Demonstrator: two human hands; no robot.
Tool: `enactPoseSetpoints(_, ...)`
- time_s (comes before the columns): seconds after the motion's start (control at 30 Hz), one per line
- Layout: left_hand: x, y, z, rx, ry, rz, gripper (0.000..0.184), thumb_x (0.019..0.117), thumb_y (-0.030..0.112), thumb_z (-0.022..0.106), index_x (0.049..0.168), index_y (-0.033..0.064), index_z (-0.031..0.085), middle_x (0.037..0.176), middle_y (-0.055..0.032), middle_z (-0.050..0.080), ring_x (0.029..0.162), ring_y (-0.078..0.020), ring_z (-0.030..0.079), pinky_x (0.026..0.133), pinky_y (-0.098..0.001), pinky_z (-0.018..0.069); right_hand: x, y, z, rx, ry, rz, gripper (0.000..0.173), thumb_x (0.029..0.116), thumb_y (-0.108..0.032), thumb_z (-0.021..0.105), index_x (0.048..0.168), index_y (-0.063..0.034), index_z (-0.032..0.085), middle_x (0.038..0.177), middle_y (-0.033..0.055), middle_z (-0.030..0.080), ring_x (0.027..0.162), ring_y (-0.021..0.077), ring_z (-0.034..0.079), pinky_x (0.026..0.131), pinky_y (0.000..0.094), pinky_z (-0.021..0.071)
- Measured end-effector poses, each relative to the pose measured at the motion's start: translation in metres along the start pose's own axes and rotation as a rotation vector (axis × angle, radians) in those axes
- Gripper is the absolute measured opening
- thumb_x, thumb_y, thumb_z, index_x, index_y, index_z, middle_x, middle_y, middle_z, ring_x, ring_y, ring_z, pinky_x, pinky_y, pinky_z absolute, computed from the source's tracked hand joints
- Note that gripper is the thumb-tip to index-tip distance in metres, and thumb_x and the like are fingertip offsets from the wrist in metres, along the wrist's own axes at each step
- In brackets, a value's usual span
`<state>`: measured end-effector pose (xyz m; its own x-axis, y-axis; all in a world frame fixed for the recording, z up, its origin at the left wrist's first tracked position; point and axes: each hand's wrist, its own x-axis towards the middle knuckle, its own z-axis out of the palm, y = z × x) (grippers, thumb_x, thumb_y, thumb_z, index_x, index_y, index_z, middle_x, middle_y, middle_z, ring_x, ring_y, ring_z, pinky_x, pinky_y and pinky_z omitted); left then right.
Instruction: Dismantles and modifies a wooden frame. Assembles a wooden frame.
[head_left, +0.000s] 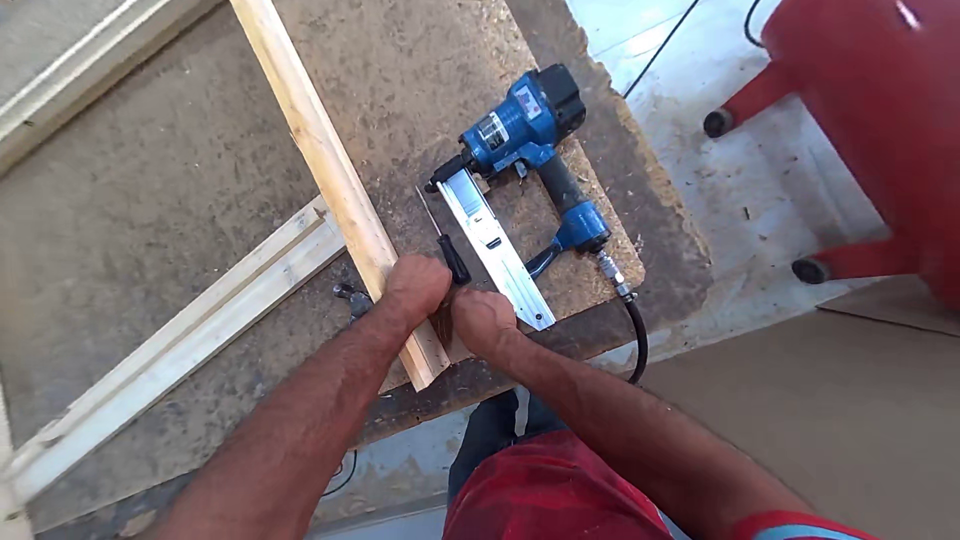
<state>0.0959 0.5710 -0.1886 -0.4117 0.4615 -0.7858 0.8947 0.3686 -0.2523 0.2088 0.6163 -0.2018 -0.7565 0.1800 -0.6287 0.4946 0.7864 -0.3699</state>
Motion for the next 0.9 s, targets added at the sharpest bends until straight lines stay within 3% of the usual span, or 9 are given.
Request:
enactPoseSetpoints(0.13,0.005,-0.007,0.005,-0.036,0.007,0.038,0.017,0.1001,0.011,0.055,0.099,0.0077,0.071,0.097,-0.0141,0.072,0.092,-0.0360,0.070,0.075,-0.0559,0.0561,-0.006,0.022,0.003,0.174,0.085,-0.114,0.022,0.1027,-0.024,0.051,0.112,-0.0105,0.066,0.104,0.0134,0.071,0.096,0.0336,0.072,0.074,0.0543,0.0583)
enactPoseSetpoints(0.23,0.006,-0.009,0.009,-0.068,0.032,0.041,0.016,0.1002,0.011,0.055,0.096,0.0069,0.070,0.094,-0.0141,0.071,0.090,-0.0354,0.070,0.074,-0.0553,0.0562,-0.013,0.043,0.007,0.424,0.111,-0.178,0.017,0.0991,-0.023,0.060,0.103,-0.0102,0.070,0.107,0.0110,0.068,0.097,0.0279,0.068,0.081,0.0514,0.0587)
enactPoseSetpoints(0.37,0.000,-0.016,-0.004,-0.282,0.079,0.001,0.015,0.0941,0.018,0.063,0.101,0.0079,0.071,0.097,-0.0166,0.071,0.093,-0.0393,0.070,0.073,-0.0622,0.0557,-0.009,0.034,0.021,0.241,0.003,-0.322,0.019,0.1030,-0.019,0.056,0.113,-0.0069,0.066,0.107,0.0155,0.069,0.098,0.0326,0.071,0.083,0.0531,0.0596)
enactPoseSetpoints(0.4,-0.009,-0.022,-0.011,-0.410,0.137,-0.016,0.018,0.0935,0.020,0.064,0.104,0.0081,0.071,0.097,-0.0170,0.071,0.094,-0.0393,0.070,0.075,-0.0638,0.0559,-0.006,0.030,0.026,0.137,0.009,-0.411,0.020,0.1050,-0.017,0.052,0.118,-0.0073,0.065,0.109,0.0157,0.070,0.101,0.0331,0.071,0.084,0.0523,0.0597)
enactPoseSetpoints(0.47,-0.040,-0.036,-0.016,-0.801,0.372,-0.040,0.011,0.0894,0.017,0.067,0.092,0.0069,0.067,0.081,-0.0122,0.067,0.078,-0.0308,0.067,0.069,-0.0561,0.0548,0.002,0.022,0.036,-0.010,0.055,-0.563,0.026,0.1034,-0.008,0.052,0.126,-0.0087,0.064,0.117,0.0163,0.069,0.110,0.0343,0.069,0.087,0.0514,0.0596)
enactPoseSetpoints(0.53,-0.077,-0.048,-0.009,-1.372,0.572,-0.007,0.012,0.0889,0.008,0.069,0.098,0.0042,0.063,0.081,-0.0069,0.072,0.074,-0.0203,0.074,0.070,-0.0434,0.0646,0.010,0.012,0.038,-0.126,0.017,-0.598,0.035,0.1004,-0.005,0.055,0.134,-0.0097,0.062,0.125,0.0175,0.066,0.116,0.0369,0.065,0.088,0.0523,0.0590)
enactPoseSetpoints(0.63,-0.127,-0.043,0.034,-2.147,0.681,0.197,0.030,0.0937,0.005,0.054,0.123,0.0096,0.058,0.084,-0.0074,0.069,0.074,-0.0205,0.072,0.072,-0.0407,0.0650,0.016,0.004,0.035,-0.195,-0.021,-0.599,0.018,0.0978,-0.005,0.058,0.112,-0.0071,0.070,0.112,0.0163,0.068,0.108,0.0357,0.067,0.084,0.0527,0.0589)
enactPoseSetpoints(0.77,-0.163,0.015,0.128,-2.599,0.522,0.198,0.022,0.0986,0.019,0.049,0.098,0.0188,0.071,0.083,-0.0034,0.070,0.072,-0.0161,0.070,0.067,-0.0351,0.0622,0.011,-0.003,0.024,-0.288,-0.086,-0.542,0.013,0.0973,-0.007,0.059,0.105,-0.0073,0.070,0.103,0.0160,0.069,0.097,0.0366,0.069,0.074,0.0546,0.0589)
enactPoseSetpoints(0.9,-0.170,0.089,0.190,-2.882,0.102,-0.057,0.040,0.1072,0.026,0.028,0.099,0.0097,0.064,0.084,-0.0068,0.066,0.074,-0.0188,0.067,0.067,-0.0328,0.0583,-0.001,-0.008,0.011,-0.333,-0.127,-0.430,0.014,0.0992,-0.006,0.054,0.105,-0.0040,0.067,0.100,0.0181,0.069,0.090,0.0381,0.070,0.070,0.0553,0.0578)
